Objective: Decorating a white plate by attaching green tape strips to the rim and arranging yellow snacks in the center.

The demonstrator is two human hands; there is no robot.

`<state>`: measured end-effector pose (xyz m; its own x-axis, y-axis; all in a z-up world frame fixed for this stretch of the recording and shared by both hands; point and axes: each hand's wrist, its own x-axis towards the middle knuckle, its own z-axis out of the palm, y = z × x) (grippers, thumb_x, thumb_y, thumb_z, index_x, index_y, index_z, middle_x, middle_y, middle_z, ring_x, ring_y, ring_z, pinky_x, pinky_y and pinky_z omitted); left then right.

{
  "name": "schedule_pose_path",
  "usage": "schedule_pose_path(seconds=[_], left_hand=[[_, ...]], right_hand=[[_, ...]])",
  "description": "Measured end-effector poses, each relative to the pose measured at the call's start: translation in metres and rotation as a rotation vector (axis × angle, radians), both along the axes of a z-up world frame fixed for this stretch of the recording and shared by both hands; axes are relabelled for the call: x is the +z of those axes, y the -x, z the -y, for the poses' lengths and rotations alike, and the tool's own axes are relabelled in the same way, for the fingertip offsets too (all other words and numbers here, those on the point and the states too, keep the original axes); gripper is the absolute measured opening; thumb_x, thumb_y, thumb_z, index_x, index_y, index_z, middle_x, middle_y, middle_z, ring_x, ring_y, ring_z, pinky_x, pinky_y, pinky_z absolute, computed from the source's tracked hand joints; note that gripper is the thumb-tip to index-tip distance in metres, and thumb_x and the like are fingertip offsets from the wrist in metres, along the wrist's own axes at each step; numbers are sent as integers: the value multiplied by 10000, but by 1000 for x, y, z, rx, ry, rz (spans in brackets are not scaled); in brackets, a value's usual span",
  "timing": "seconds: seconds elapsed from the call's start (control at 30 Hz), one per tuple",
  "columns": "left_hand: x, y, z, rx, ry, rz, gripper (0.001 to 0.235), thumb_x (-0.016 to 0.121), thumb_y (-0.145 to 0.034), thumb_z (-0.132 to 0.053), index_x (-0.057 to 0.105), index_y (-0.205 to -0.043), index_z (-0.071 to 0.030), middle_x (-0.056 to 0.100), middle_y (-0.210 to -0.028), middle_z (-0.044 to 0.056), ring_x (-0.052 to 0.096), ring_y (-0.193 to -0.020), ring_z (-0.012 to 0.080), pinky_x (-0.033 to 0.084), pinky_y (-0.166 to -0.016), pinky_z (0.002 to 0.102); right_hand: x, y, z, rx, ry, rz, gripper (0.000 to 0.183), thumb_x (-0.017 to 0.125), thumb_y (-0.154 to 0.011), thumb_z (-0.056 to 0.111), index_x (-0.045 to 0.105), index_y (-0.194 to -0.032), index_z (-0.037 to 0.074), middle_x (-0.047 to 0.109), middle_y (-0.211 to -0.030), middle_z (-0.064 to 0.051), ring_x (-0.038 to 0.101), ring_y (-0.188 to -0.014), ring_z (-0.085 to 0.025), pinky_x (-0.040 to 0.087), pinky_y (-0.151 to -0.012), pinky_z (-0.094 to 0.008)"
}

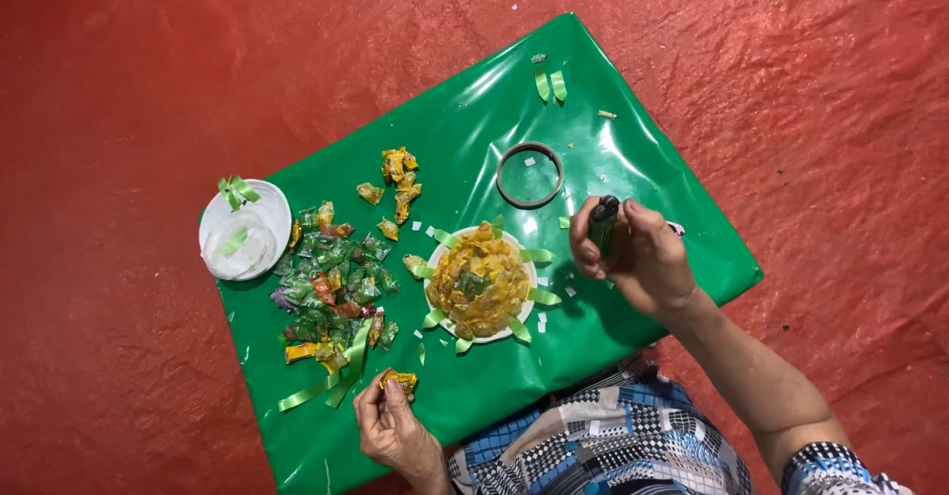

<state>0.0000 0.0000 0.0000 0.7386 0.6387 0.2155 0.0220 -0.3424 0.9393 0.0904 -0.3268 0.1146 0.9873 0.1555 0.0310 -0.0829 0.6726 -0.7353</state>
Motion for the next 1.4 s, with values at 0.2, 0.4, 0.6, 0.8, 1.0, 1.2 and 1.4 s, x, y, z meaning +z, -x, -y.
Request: schedule_pose_path(seconds=[0.2, 0.4, 0.6, 0.8, 1.0, 1.2, 1.4], left_hand=[[4, 1, 2, -13, -8, -17, 246, 636, -1033, -154, 686, -1128, 68, 628, -1035, 122, 649, -837, 208, 588, -632, 304], [2, 0, 1, -12, 8, 2, 238, 644, -1030, -138, 680, -1128, 75, 634, -1044, 123, 655, -850, 203, 584, -632, 287], [7, 0, 3, 13, -26, -26, 247, 650, -1039, -160, 686, -1138, 63, 622, -1047, 124, 649, -850, 209, 574, -646, 298], [-2, 1, -1, 5, -33, 0, 244, 658, -1038, -149, 682, -1140, 72, 618, -1059, 143, 641, -823, 214, 572, -644, 306], [5, 1, 3, 3, -36, -14, 232, 647, -1047, -148, 688, -1136, 62, 615, -1054, 136, 647, -861, 220, 575, -661, 313], [2, 2, 2, 12, -35, -21, 248, 654, -1045, -170, 684, -1132, 59, 610, -1063, 130, 644, -863, 222, 583, -669, 319], [2, 2, 1, 2, -41, -28, 240, 656, -1044, -175, 690, -1129, 47, 610, -1056, 125, 638, -866, 212, 575, -669, 314]], right_hand=[[10, -1, -9, -21, 152, -46, 612, 437, -985, 541, 628, -710, 29, 440, -599, -34, 403, -537, -161, 313, -504, -303], [11, -5, -14, 25, 175, -9, 491, 481, -947, 466, 594, -680, 71, 436, -603, -8, 371, -554, -132, 283, -533, -299], [7, -9, -16, 50, 186, -31, 439, 500, -923, 429, 581, -683, 71, 416, -581, -13, 344, -533, -123, 241, -500, -292], [4, -6, -21, -111, 126, -68, 530, 339, -997, 304, 602, -636, 20, 423, -509, -51, 342, -442, -133, 281, -423, -287], [-4, -3, -17, -86, 158, -95, 561, 411, -1022, 492, 629, -741, 57, 480, -587, -21, 388, -511, -113, 297, -474, -269], [-2, -4, -17, -72, 230, -71, 465, 460, -968, 416, 614, -686, 80, 440, -546, 0, 348, -486, -110, 266, -468, -281], [-1, -4, -22, -171, 150, -88, 487, 394, -986, 344, 617, -671, 46, 462, -522, -29, 359, -439, -107, 276, -394, -253]])
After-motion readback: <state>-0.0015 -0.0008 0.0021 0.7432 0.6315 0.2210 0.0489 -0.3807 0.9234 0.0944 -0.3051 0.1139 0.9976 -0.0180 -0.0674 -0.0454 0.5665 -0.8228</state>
